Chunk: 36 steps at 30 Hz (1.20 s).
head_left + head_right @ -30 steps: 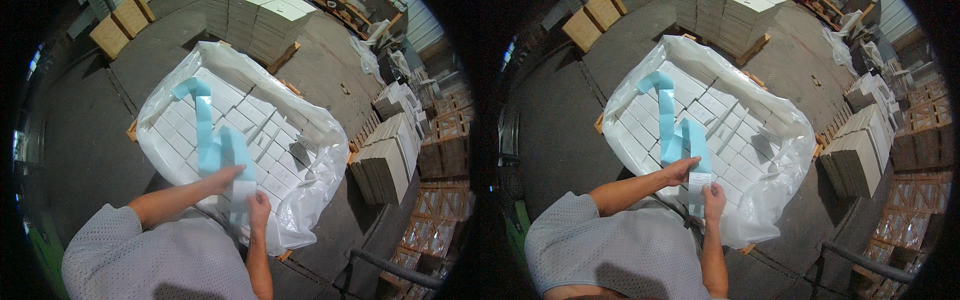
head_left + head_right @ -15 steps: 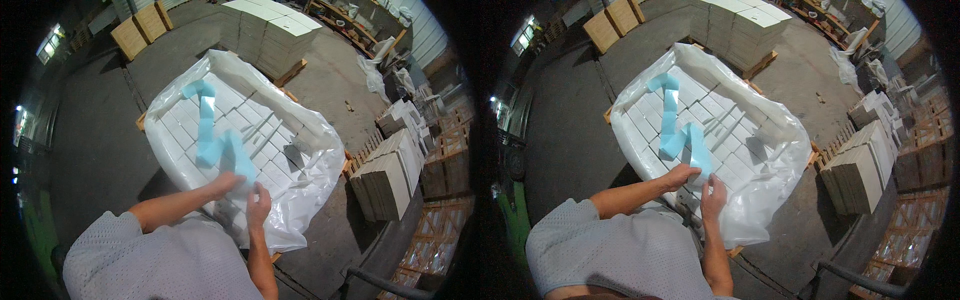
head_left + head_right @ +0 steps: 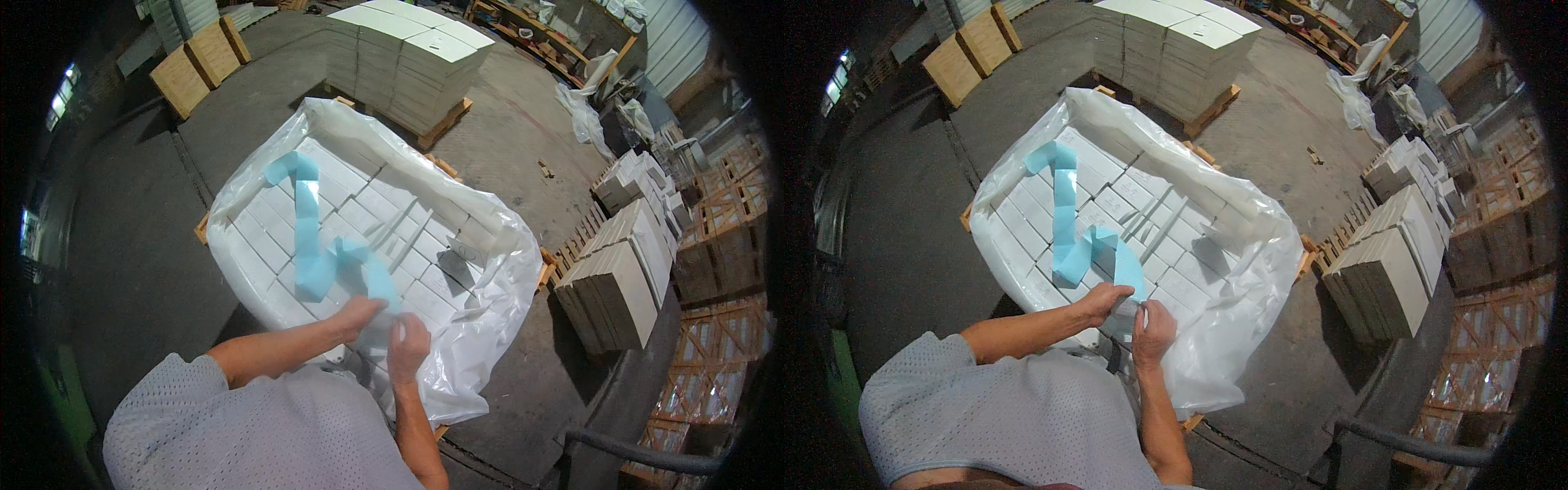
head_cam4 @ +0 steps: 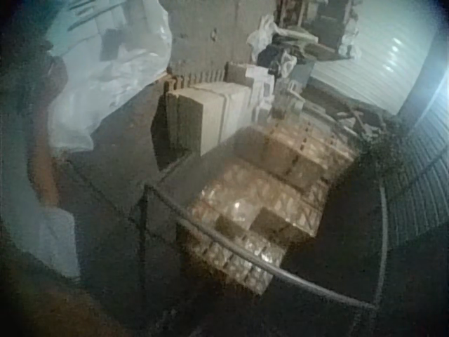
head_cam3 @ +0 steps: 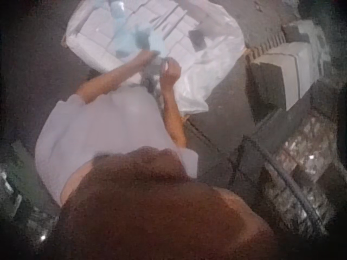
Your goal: The person applies blue tape to a pallet of white rectangular items wrapped in plastic. They repeatedly pull tape from a roll and press it onto the plastic covering, working across the top surface of the pallet.
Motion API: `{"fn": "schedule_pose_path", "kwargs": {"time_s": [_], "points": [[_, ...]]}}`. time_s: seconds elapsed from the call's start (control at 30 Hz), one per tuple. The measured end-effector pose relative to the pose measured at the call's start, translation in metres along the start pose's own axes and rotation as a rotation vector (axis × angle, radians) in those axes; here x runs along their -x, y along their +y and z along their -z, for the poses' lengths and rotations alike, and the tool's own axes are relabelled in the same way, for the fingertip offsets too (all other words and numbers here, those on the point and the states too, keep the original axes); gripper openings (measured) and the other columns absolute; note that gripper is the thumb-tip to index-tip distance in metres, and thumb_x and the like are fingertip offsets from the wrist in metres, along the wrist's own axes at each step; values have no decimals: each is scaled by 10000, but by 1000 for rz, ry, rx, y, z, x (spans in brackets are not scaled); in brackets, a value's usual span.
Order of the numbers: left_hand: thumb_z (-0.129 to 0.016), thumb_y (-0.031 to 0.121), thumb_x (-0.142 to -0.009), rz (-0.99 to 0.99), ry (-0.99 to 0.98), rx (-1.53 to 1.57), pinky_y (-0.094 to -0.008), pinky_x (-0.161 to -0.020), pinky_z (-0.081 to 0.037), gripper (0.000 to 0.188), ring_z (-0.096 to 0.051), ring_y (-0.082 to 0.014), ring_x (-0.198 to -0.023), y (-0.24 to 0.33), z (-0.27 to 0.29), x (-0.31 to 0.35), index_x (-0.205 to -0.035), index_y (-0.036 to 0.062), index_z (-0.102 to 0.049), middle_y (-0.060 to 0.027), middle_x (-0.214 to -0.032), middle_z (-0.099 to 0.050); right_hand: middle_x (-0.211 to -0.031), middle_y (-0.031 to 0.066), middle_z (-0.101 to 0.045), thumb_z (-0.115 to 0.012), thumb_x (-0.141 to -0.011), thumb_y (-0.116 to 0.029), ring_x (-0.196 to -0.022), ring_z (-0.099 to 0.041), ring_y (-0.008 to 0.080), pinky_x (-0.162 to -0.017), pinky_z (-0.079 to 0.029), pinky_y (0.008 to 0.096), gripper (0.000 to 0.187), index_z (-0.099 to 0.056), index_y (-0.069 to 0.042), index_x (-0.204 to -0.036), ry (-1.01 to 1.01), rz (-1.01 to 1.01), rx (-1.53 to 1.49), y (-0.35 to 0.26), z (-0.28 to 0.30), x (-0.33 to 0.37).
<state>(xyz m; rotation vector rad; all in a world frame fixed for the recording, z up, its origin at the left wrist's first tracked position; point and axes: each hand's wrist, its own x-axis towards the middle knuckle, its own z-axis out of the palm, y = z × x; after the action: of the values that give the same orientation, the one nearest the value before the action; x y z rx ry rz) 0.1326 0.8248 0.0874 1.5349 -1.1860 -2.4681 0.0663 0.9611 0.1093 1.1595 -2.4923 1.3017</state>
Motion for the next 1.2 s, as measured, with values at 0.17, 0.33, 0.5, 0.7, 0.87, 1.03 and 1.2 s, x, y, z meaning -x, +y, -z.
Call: {"fn": "schedule_pose_path", "kwargs": {"time_s": [0.17,0.33,0.5,0.7,0.87,1.03,1.2], "points": [[-612,194,-931,95,-39,303,-379,-756,-513,251,-642,-209,-872,8,2,-28,-1102,10,-611,-81,-1006,-658,-975,96,-675,-698,-813,-68,-931,-631,292,-831,-459,404,173,-643,-61,-976,0,-6,-27,8,-8,-23],[-605,206,-945,151,3,382,-431,-848,-509,308,-635,-241,-969,24,13,-54,-1186,18,-567,-95,-1083,-644,-956,83,-671,-674,-860,-60,-877,-627,211,-836,-480,330,141,-650,-13,-990,81,-345,-266,30,0,-64],[-615,225,-943,149,55,293,-429,-896,-513,358,-635,-273,-996,40,19,-68,-1182,-34,-550,-127,-1118,-628,-884,58,-628,-627,-909,-152,-801,-576,140,-756,-465,267,209,-624,34,-1003,240,-621,-481,129,33,-173],[-625,225,-933,179,110,324,-439,-864,-525,371,-633,-272,-1000,41,22,-79,-1184,-39,-554,-135,-1112,-618,-815,37,-656,-693,-808,-183,-711,-623,138,-620,-443,258,229,-653,-13,-956,-137,-864,-477,244,-8,-252],[-624,214,-931,225,146,316,-440,-852,-531,359,-638,-267,-987,36,23,-94,-1174,-43,-558,-129,-1090,-622,-759,49,-666,-706,-727,-200,-628,-605,139,-548,-429,271,271,-686,-4,-913,-349,-944,-326,291,-46,-247],[-623,200,-931,207,123,327,-424,-847,-531,345,-641,-255,-966,37,20,-104,-1151,-59,-565,-121,-1053,-629,-764,135,-698,-675,-693,-207,-671,-664,222,-651,-519,337,297,-718,18,-883,-386,-855,-25,311,-64,-238],[-621,201,-931,250,170,285,-428,-844,-531,344,-645,-261,-948,48,10,-102,-1143,-64,-568,-126,-1052,-633,-837,193,-718,-645,-694,-197,-810,-693,357,-788,-530,414,287,-725,5,-882,-352,-748,206,318,-73,-230]]}}
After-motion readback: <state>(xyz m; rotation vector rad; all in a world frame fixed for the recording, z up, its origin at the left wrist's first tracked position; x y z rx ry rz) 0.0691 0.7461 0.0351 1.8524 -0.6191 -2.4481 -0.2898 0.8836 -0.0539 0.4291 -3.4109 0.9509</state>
